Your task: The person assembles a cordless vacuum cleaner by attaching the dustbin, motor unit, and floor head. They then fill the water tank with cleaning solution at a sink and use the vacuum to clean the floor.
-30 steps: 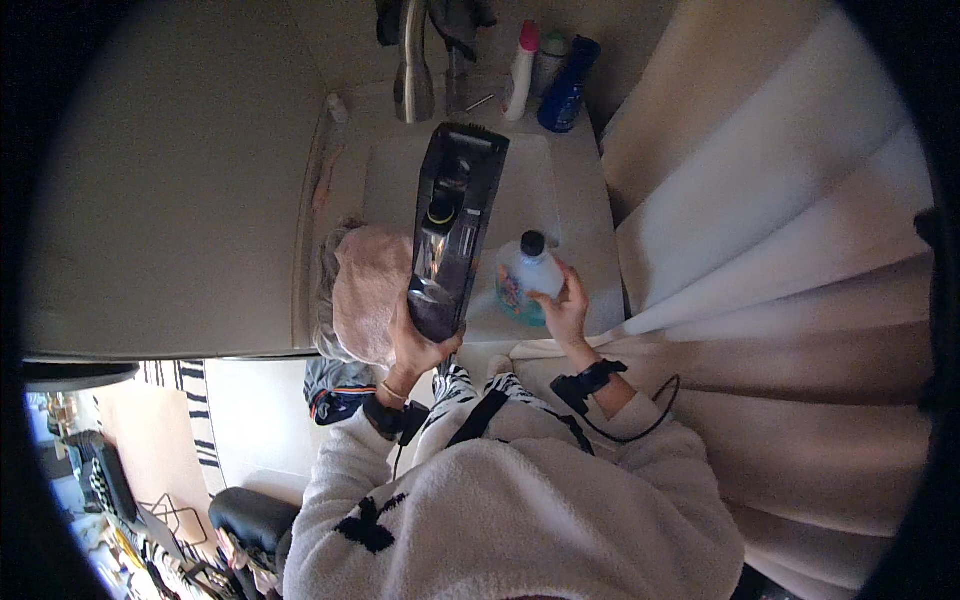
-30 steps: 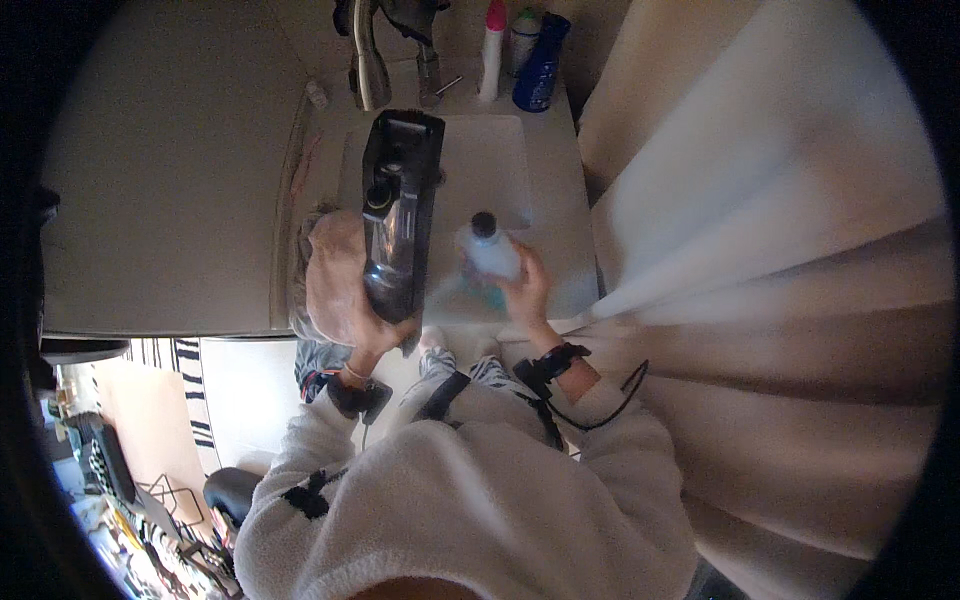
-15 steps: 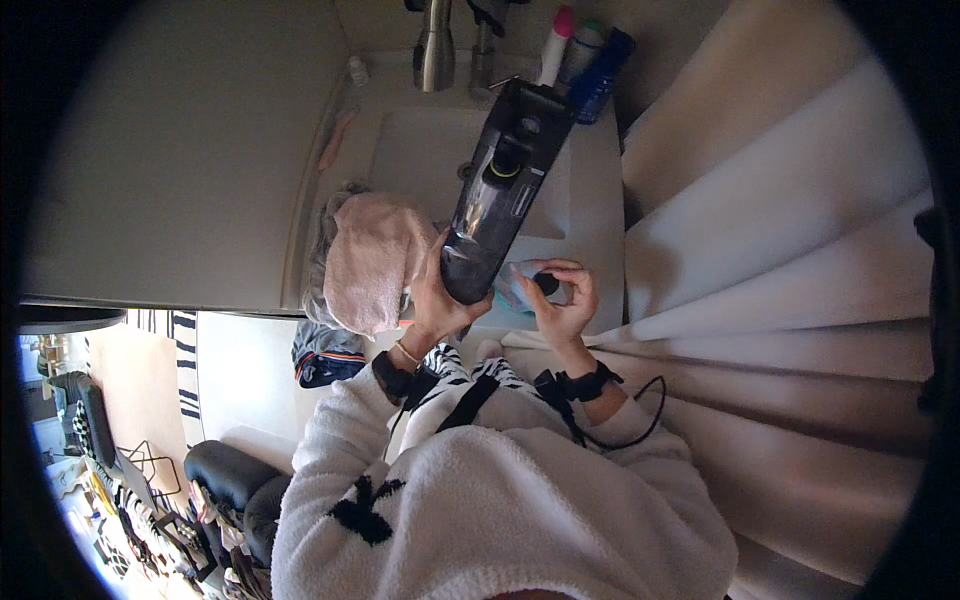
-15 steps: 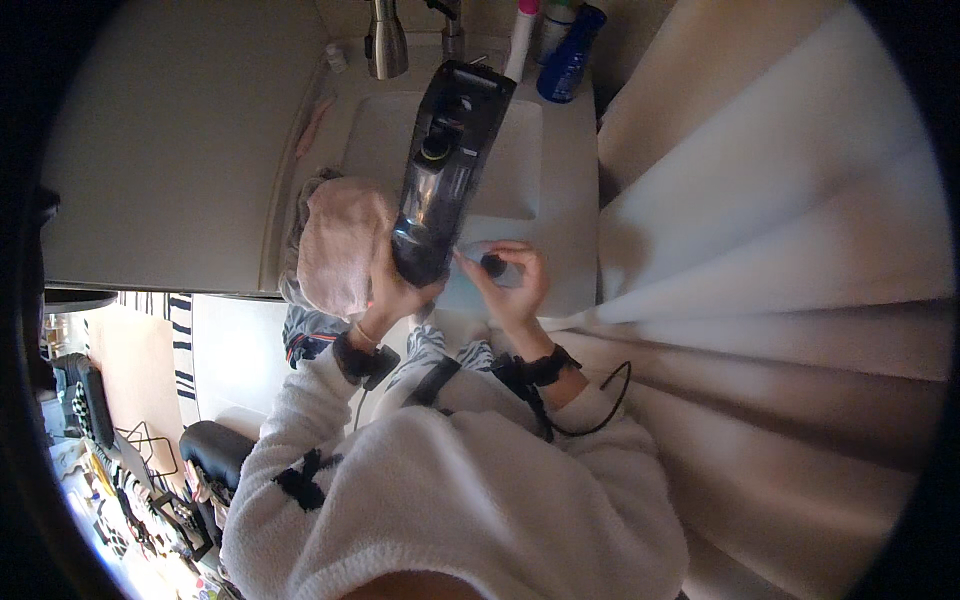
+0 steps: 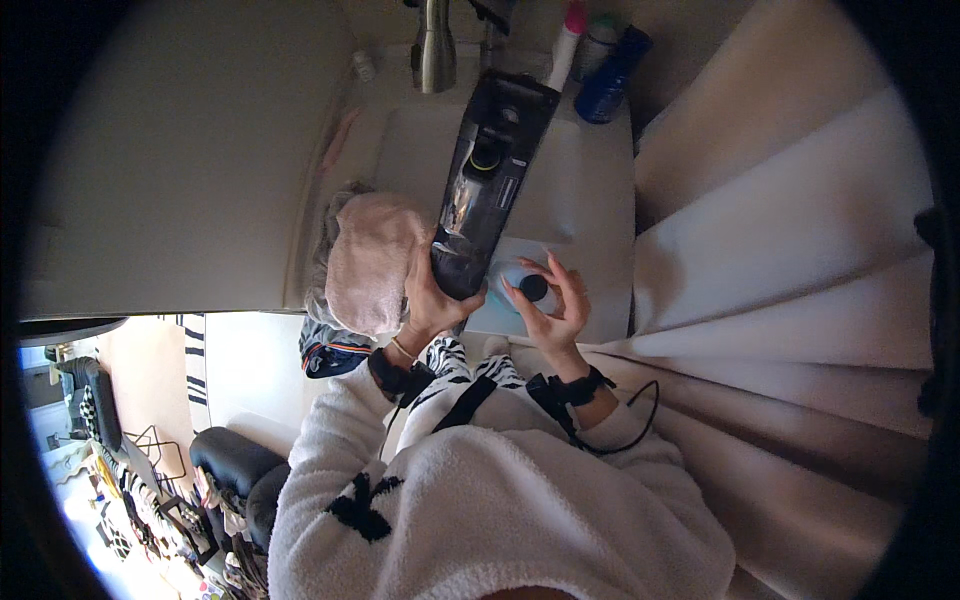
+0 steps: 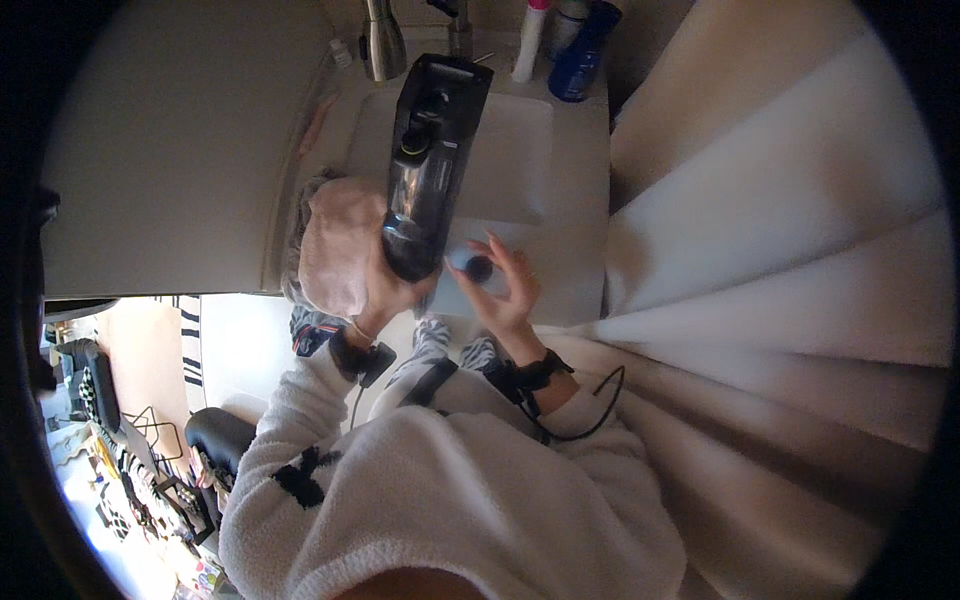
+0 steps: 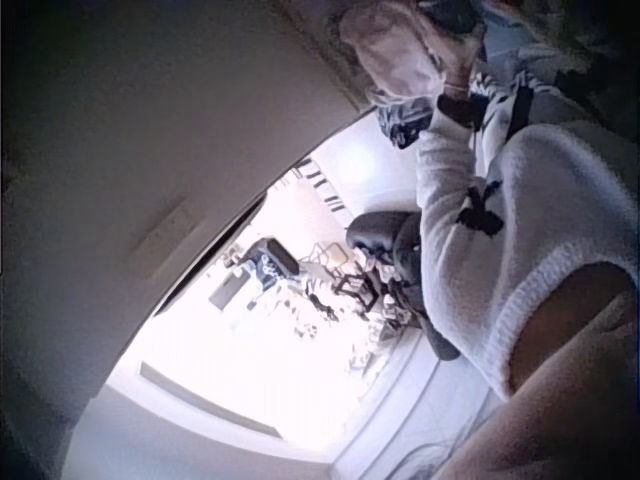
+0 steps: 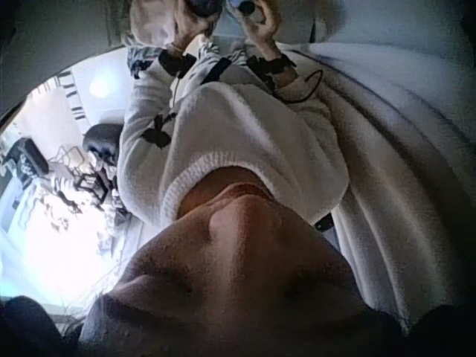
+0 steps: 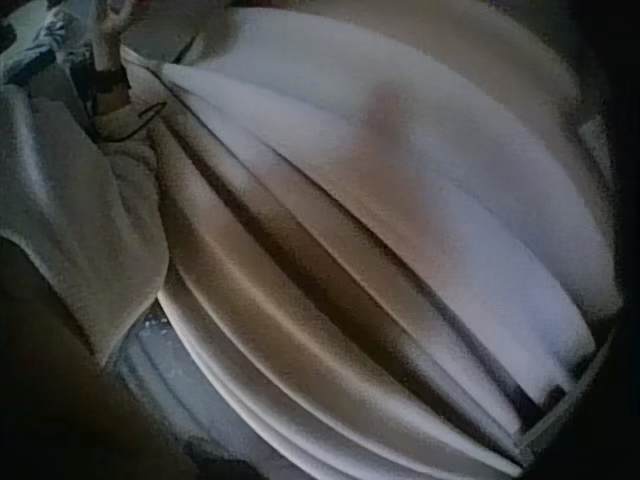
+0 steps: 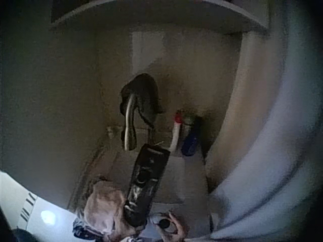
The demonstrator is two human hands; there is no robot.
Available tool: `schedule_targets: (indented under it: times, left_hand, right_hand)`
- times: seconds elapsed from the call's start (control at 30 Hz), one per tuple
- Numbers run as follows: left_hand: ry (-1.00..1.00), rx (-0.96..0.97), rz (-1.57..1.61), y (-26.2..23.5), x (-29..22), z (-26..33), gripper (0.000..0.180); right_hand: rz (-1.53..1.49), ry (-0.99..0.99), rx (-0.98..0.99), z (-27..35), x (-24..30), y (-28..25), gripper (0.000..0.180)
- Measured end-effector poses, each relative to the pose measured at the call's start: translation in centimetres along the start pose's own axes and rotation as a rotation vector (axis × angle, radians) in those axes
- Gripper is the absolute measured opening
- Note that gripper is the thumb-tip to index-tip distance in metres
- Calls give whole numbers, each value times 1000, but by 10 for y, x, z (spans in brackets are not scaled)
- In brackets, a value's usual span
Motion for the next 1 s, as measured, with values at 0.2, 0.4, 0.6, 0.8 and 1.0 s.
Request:
schedule_targets:
  times: [0.2,0.4,0.6,0.8,1.0]
  left_hand:
    - [14,25,-52,-4,-6,-6,98]
    - [33,-8,-138,-8,-14,-11,99]
    - [6,13,-135,-5,-11,-5,100]
    - [-32,26,-122,-8,-14,1,99]
    - [-6,30,-103,-14,-18,5,98]
  right_hand:
    - [3,-92,155,-5,4,4,70]
    - [-280,7,140,1,-2,17,75]
    - [-423,-7,75,4,-1,18,62]
    - [-535,12,32,5,-2,15,56]
    - [-467,30,104,7,-4,14,49]
Point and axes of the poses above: each hand's wrist, its own z-axis away from the middle knuckle, its own y-axis out of the palm, x = y × z, the point moved 7 cm from there along -z, towards the middle knuckle, and after that the axes turned 10 degrees about -y, right-handed, at the moved point
